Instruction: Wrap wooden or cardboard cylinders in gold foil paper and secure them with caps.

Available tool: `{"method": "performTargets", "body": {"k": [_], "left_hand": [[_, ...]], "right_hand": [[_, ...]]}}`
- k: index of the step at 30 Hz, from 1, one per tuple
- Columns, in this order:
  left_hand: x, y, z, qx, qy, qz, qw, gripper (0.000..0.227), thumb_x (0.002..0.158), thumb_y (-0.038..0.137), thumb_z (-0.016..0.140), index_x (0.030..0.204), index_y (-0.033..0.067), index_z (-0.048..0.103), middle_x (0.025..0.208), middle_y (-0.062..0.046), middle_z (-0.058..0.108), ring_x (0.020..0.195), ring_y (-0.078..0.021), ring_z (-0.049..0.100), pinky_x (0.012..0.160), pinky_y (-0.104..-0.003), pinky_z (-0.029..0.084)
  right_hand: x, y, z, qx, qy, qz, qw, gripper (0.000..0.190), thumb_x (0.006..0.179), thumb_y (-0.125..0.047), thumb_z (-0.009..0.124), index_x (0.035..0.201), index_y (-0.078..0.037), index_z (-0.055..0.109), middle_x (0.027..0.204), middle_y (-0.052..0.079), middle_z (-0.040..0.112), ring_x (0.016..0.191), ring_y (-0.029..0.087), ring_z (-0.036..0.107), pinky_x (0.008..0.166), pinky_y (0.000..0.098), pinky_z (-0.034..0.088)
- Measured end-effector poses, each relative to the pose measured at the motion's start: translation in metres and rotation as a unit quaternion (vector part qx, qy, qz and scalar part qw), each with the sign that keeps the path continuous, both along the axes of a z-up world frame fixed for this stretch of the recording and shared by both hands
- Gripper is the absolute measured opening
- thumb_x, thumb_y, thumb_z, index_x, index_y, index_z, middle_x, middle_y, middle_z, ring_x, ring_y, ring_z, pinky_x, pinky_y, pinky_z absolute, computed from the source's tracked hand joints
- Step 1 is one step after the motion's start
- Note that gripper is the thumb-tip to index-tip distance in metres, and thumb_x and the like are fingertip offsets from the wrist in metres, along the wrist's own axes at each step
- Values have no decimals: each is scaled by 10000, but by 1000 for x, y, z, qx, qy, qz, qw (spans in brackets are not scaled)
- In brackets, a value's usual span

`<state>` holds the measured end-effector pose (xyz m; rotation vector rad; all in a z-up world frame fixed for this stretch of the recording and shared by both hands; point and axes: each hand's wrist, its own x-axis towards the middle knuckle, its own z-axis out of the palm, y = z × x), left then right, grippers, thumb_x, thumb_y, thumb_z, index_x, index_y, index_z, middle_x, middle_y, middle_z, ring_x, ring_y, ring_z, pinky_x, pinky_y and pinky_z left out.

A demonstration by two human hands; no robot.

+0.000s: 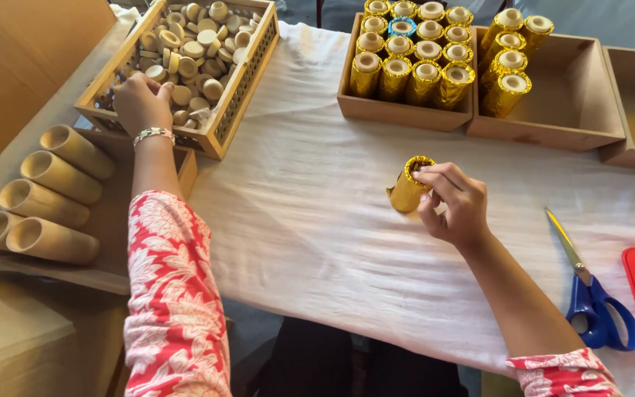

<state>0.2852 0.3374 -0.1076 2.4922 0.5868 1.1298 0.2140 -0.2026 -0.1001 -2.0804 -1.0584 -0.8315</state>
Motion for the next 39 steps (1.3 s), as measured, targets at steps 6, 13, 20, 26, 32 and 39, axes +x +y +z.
{"method": "performTargets", "body": {"k": [6, 13, 20, 26, 32, 39], "left_hand": [[5, 2, -4, 14, 63, 25, 998, 135, 809, 222, 871, 818, 106, 802, 769, -154, 734, 721, -312, 722, 723, -412, 570], [15, 15, -13, 60, 100, 22, 993, 260, 988, 300, 797, 956, 55, 716, 932, -163, 725, 868, -351, 705, 748, -466, 554], [17, 28, -18, 123, 192, 4, 974, 205, 930, 259, 742, 1133, 267, 762, 1166, -111, 661, 1080, -330, 636, 884, -516, 492], [-1, 1, 14, 90, 272, 2, 958, 320, 849, 378, 821, 1124, 247, 726, 1180, -76, 662, 1104, -325, 620, 882, -499, 494], [-4, -1, 15, 18, 281, -17, 959, 236, 925, 393, 820, 1089, 237, 753, 1058, -21, 759, 1042, -238, 703, 923, -453, 523], [16, 11, -6, 127, 78, -72, 986, 381, 846, 201, 850, 1214, 146, 768, 1047, -85, 742, 942, -292, 692, 817, -451, 530]], "right_hand": [[-1, -1, -3, 2, 9, -6, 1000, 281, 787, 31, 580, 1027, -4, 722, 1034, 110, 712, 594, 123, 623, 575, 252, 531], [-1, -1, -1, -1, 13, -5, 1000, 269, 790, 14, 593, 1023, -9, 725, 1040, 108, 715, 586, 115, 620, 576, 255, 532], [-2, -2, 1, -3, 18, -10, 1000, 245, 802, 0, 602, 1012, -17, 726, 1042, 103, 718, 578, 115, 612, 561, 253, 523], [-1, -2, 1, -5, 20, -7, 1000, 248, 796, -9, 594, 1004, -21, 727, 1030, 95, 722, 571, 110, 604, 557, 250, 520], [0, -2, 0, -2, 19, -6, 1000, 288, 776, 5, 576, 1016, -18, 734, 1030, 95, 723, 568, 106, 605, 545, 239, 516], [-3, -3, 4, -2, 7, -8, 1000, 268, 790, 7, 593, 1018, -23, 729, 1039, 94, 723, 565, 104, 601, 549, 249, 514]]}}
